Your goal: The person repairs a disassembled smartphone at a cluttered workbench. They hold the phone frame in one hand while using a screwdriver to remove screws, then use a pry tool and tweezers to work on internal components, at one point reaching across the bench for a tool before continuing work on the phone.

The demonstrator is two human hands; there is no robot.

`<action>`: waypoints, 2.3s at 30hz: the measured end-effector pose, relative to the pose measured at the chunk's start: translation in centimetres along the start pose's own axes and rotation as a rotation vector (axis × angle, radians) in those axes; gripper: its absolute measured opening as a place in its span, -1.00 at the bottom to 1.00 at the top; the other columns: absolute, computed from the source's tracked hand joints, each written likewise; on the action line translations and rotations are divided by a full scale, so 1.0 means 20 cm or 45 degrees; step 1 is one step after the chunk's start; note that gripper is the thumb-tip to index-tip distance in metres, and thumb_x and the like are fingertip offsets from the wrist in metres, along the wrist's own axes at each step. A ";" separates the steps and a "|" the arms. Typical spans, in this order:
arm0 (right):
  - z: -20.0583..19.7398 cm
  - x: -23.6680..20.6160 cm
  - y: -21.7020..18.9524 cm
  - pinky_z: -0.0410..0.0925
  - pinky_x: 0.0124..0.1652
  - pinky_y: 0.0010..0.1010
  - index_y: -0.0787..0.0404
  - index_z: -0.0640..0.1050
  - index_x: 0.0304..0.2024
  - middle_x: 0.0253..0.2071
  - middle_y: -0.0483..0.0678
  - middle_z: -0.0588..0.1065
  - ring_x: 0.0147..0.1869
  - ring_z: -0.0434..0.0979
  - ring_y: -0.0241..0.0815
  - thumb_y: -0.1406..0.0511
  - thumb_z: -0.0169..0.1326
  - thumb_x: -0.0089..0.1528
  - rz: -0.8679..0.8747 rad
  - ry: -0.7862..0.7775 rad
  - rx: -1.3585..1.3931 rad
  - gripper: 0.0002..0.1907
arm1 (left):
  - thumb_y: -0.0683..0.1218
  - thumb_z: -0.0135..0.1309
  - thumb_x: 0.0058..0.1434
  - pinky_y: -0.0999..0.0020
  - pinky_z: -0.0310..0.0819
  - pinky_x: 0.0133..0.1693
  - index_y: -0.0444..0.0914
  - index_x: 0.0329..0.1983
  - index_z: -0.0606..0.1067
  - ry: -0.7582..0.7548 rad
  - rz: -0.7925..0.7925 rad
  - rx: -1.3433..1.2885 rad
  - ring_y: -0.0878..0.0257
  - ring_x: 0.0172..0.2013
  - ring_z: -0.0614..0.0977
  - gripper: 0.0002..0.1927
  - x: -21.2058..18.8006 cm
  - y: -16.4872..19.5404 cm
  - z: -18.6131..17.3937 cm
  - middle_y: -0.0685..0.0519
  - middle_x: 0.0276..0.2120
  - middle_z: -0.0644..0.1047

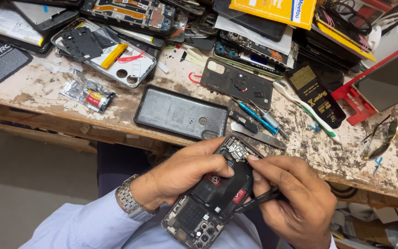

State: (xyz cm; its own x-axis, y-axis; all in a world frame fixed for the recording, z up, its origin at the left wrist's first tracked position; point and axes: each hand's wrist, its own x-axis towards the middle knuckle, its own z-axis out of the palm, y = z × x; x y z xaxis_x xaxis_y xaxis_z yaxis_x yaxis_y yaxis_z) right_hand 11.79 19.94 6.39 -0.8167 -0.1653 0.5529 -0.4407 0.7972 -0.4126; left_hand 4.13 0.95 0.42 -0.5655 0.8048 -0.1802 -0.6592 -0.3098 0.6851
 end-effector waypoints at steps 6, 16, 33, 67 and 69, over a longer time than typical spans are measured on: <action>-0.01 -0.02 0.01 0.48 -0.20 -0.48 0.24 0.64 -0.11 -0.22 -0.02 0.59 -0.18 0.65 -0.23 0.48 0.29 0.12 -0.004 0.016 -0.030 -0.72 | -0.21 -0.03 0.25 0.53 0.53 -0.26 -0.35 0.20 0.44 -0.074 0.024 0.039 0.42 -0.30 0.60 -0.57 0.01 0.00 0.02 0.05 -0.20 0.57; 0.00 -0.05 0.05 0.48 -0.22 -0.50 0.25 0.64 -0.11 -0.21 -0.02 0.58 -0.20 0.65 -0.25 0.50 0.27 0.12 0.070 -0.016 -0.024 -0.72 | -0.23 -0.11 0.29 0.43 0.63 -0.29 -0.35 0.21 0.38 -0.055 0.022 0.087 0.26 -0.32 0.68 -0.59 0.02 -0.02 0.04 -0.04 -0.26 0.57; -0.10 -0.04 0.22 0.32 -0.31 -0.36 0.41 0.46 -0.31 -0.38 0.19 0.47 -0.39 0.43 -0.12 -0.16 -0.43 0.51 0.371 0.351 0.739 -0.19 | -0.21 -0.11 0.25 0.40 0.62 -0.38 -0.32 0.11 0.41 -0.068 -0.102 0.142 0.22 -0.38 0.70 -0.65 0.05 -0.03 0.05 -0.03 -0.32 0.58; -0.04 0.07 0.05 0.49 -0.24 -0.44 0.13 0.65 -0.02 -0.17 -0.06 0.56 -0.19 0.63 -0.22 0.43 0.35 0.08 -0.165 -0.277 -0.215 -0.60 | -0.15 -0.20 0.40 0.37 0.64 -0.30 -0.29 0.37 0.26 -0.236 -0.013 0.104 0.14 -0.29 0.71 -0.54 0.09 -0.12 -0.02 -0.11 -0.18 0.58; -0.05 0.08 0.06 0.49 -0.25 -0.43 0.12 0.64 0.00 -0.17 -0.07 0.56 -0.20 0.63 -0.21 0.43 0.35 0.08 -0.180 -0.301 -0.231 -0.58 | -0.15 -0.20 0.41 0.38 0.64 -0.30 -0.27 0.38 0.25 -0.234 -0.009 0.092 0.14 -0.29 0.71 -0.53 0.09 -0.12 -0.02 -0.08 -0.18 0.57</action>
State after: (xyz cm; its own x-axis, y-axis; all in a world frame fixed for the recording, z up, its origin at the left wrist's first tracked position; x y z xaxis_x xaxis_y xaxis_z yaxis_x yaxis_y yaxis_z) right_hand 10.41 21.13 7.42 -0.8254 -0.3952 0.4031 -0.4997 0.8437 -0.1960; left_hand 4.47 2.98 -1.88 -0.4568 0.8877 -0.0579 -0.6219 -0.2721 0.7343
